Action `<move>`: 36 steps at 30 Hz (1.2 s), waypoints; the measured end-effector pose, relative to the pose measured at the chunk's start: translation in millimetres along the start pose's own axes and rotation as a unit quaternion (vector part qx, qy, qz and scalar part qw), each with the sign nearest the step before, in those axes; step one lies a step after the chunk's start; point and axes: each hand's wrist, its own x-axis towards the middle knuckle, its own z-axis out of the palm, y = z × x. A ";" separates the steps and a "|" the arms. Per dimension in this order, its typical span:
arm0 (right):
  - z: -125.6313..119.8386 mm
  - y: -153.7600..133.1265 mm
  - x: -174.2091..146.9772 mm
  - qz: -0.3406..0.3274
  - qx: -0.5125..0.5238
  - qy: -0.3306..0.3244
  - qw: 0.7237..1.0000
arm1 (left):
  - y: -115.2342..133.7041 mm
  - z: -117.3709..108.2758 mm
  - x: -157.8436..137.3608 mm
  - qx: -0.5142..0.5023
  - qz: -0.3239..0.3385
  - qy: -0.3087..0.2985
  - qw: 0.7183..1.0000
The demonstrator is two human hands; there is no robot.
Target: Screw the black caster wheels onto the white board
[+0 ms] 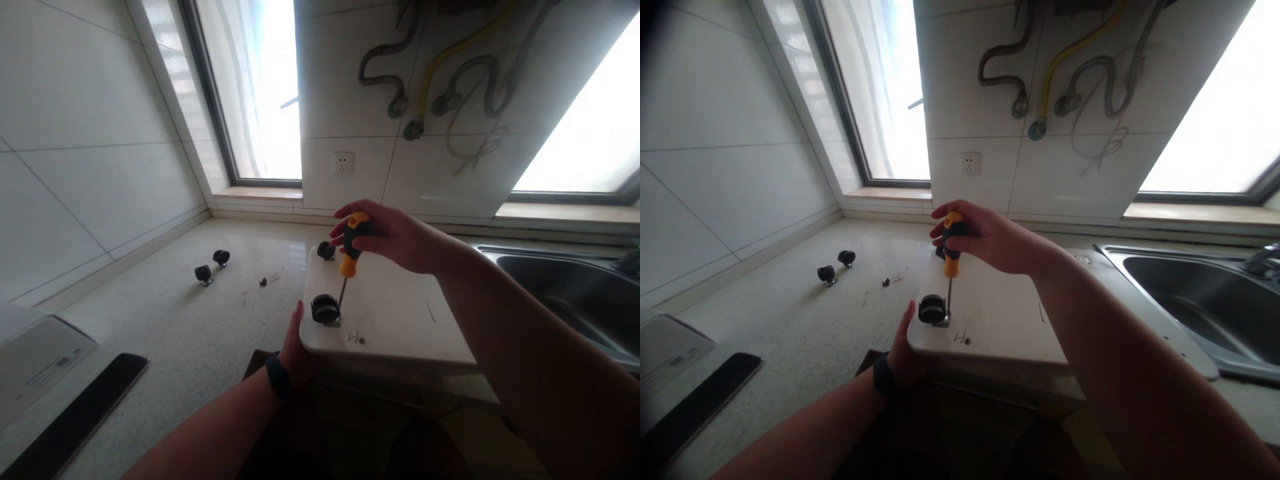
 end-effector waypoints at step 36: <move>26.5 -4.6 -3.4 0.014 -0.368 0.222 0.903 | 0.0 -1.5 -0.1 0.000 -0.003 -0.008 1.000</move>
